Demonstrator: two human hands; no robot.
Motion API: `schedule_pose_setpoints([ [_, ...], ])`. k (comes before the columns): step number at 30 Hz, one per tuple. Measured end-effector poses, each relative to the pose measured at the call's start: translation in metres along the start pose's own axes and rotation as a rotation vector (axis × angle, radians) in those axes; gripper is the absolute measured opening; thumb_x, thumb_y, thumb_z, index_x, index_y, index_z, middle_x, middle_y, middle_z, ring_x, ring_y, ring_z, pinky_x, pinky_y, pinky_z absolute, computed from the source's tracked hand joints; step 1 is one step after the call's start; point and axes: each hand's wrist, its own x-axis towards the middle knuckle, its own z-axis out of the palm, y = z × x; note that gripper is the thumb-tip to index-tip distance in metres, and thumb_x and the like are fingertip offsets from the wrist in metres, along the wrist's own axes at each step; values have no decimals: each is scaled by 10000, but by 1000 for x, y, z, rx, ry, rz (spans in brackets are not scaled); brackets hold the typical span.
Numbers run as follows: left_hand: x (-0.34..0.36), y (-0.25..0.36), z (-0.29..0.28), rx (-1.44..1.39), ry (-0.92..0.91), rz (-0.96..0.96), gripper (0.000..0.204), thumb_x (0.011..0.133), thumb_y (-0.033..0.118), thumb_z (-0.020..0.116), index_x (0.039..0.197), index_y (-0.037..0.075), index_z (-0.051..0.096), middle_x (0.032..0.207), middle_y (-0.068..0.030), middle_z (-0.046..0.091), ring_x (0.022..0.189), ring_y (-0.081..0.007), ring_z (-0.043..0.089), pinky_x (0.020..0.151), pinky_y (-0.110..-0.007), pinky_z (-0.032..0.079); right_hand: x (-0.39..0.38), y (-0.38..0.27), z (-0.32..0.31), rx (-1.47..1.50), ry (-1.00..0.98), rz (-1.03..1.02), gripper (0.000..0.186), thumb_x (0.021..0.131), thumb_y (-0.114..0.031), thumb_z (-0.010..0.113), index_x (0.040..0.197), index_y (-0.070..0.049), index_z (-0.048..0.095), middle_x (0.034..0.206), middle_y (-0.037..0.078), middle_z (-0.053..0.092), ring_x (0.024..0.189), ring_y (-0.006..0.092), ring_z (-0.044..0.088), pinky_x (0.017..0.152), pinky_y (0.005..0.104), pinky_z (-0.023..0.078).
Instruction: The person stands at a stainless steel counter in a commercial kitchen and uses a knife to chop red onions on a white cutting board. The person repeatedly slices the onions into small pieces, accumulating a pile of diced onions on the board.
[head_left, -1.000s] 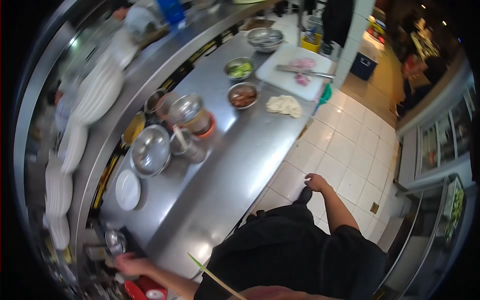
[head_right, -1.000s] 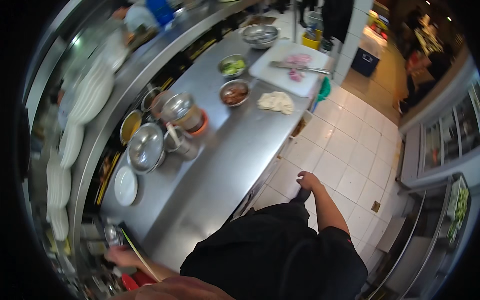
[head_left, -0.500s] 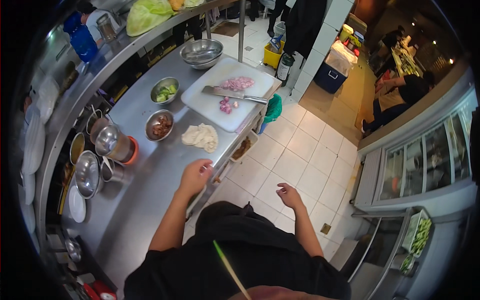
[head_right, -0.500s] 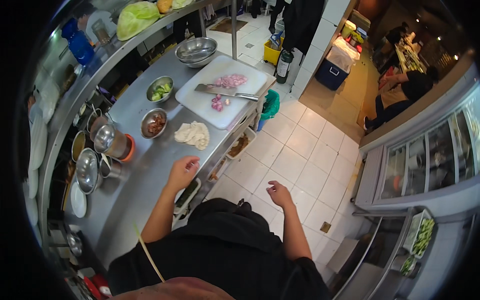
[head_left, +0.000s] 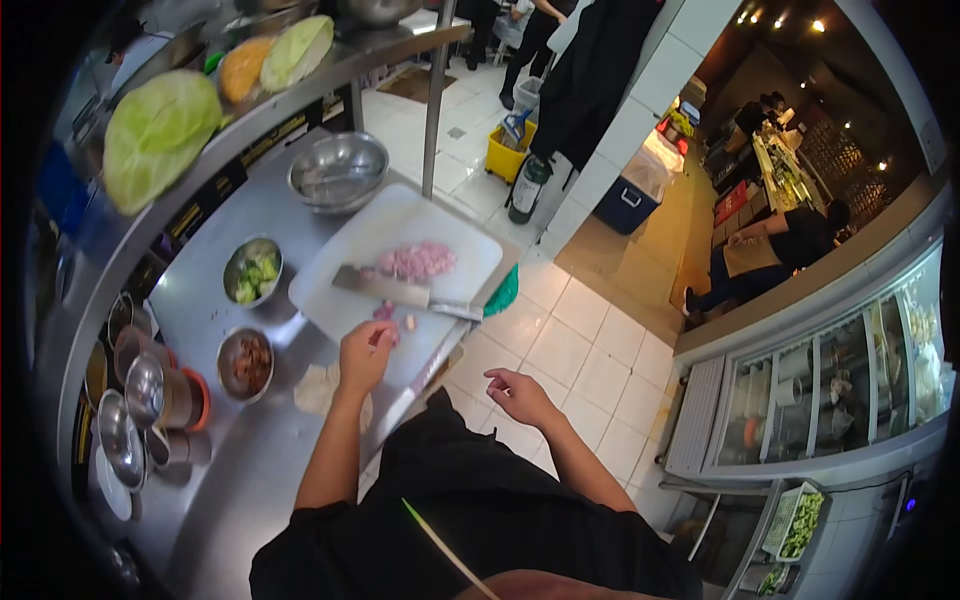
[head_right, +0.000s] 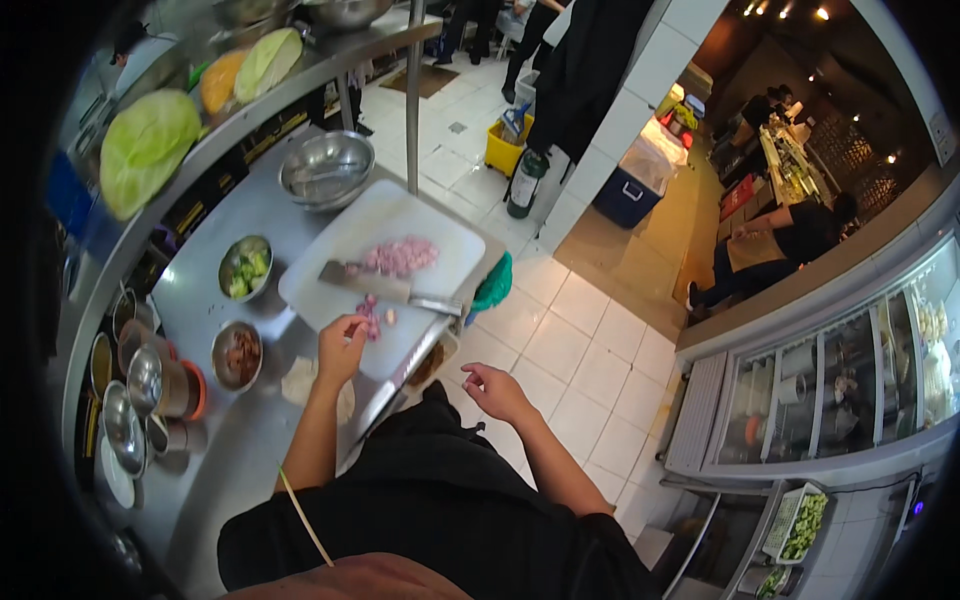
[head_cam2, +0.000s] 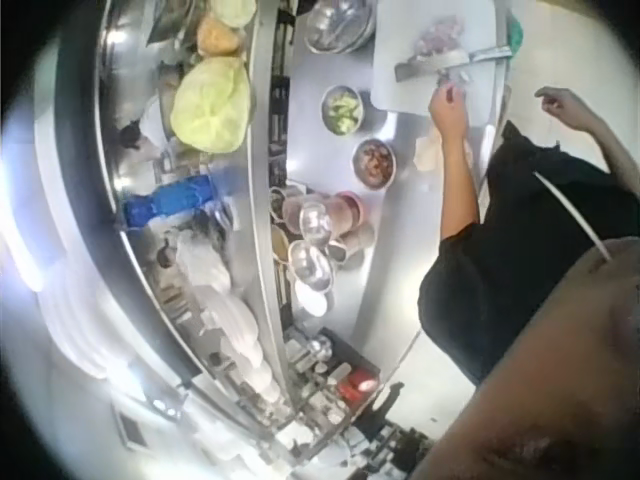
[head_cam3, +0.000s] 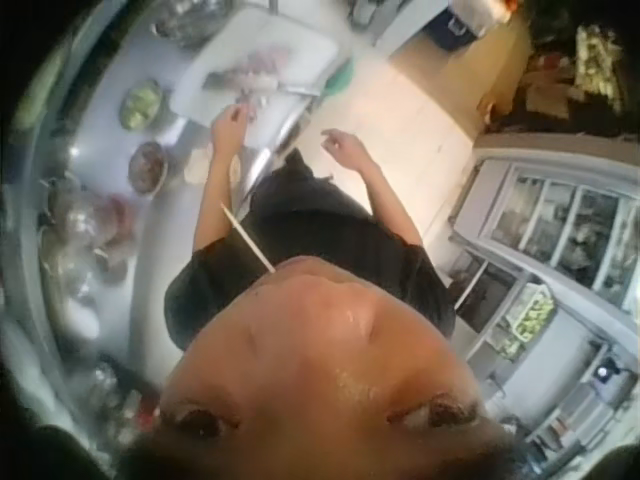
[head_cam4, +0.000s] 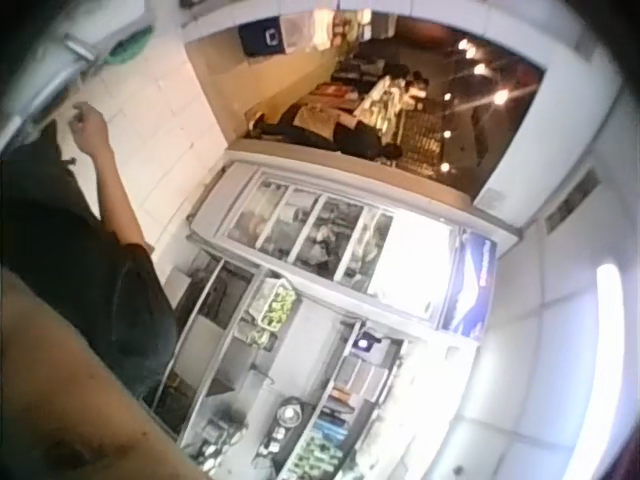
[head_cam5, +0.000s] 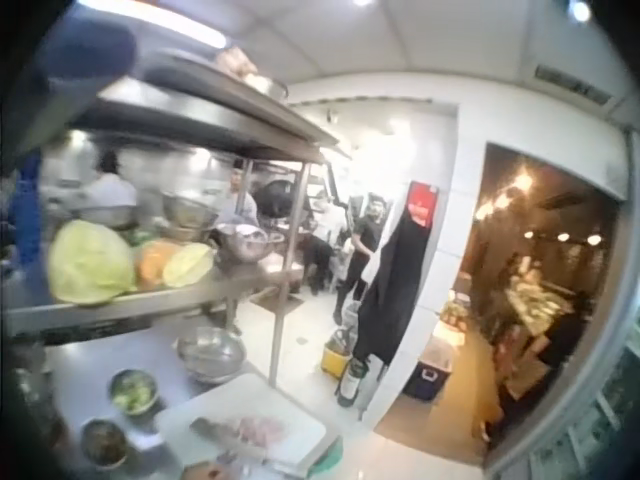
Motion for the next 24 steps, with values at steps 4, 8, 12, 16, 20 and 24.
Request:
schedule_pose_setpoints([
  [4,61,-6,1,15,-20,-144,111,930,57,641,985,-19,700,835,-99,698,759,-166,696,715,-306,546,70,-31,-27,-53,54,-132,315,906,-167,662,1199,-49,667,997,136,719,953,303,695,854,402,547],
  [8,81,-27,-14,26,123,-23,134,944,88,645,1003,-18,703,850,-94,704,759,-158,681,721,-300,538,129,-45,-25,-153,125,-279,317,838,-129,710,1144,-60,667,1083,147,669,1004,337,661,860,426,539],
  [12,63,-53,-38,92,262,-113,164,967,124,644,1020,-19,705,876,-74,719,791,-131,667,757,-275,530,182,-52,-21,-367,14,-381,358,774,-126,742,1111,-73,634,1102,140,633,1017,359,622,859,450,524],
  [16,12,-73,-41,0,471,-385,168,966,127,649,1023,-21,707,874,-75,726,804,-126,671,760,-270,530,212,-54,-10,-472,-144,-345,411,760,-155,748,1140,-84,609,1037,144,633,975,364,624,841,474,520],
  [20,-26,-69,-31,68,524,-470,140,933,97,666,1005,-14,709,859,-89,717,749,-136,660,717,-282,531,218,-59,7,-446,-202,-361,518,750,-110,718,1237,-93,541,1052,172,645,984,397,629,845,502,522],
  [24,-27,-51,-12,59,581,-484,131,921,91,667,996,-8,708,862,-105,718,754,-167,672,714,-297,533,228,-66,0,-390,-333,-271,638,760,-74,659,1355,-79,428,1054,256,673,959,446,662,834,525,525],
])
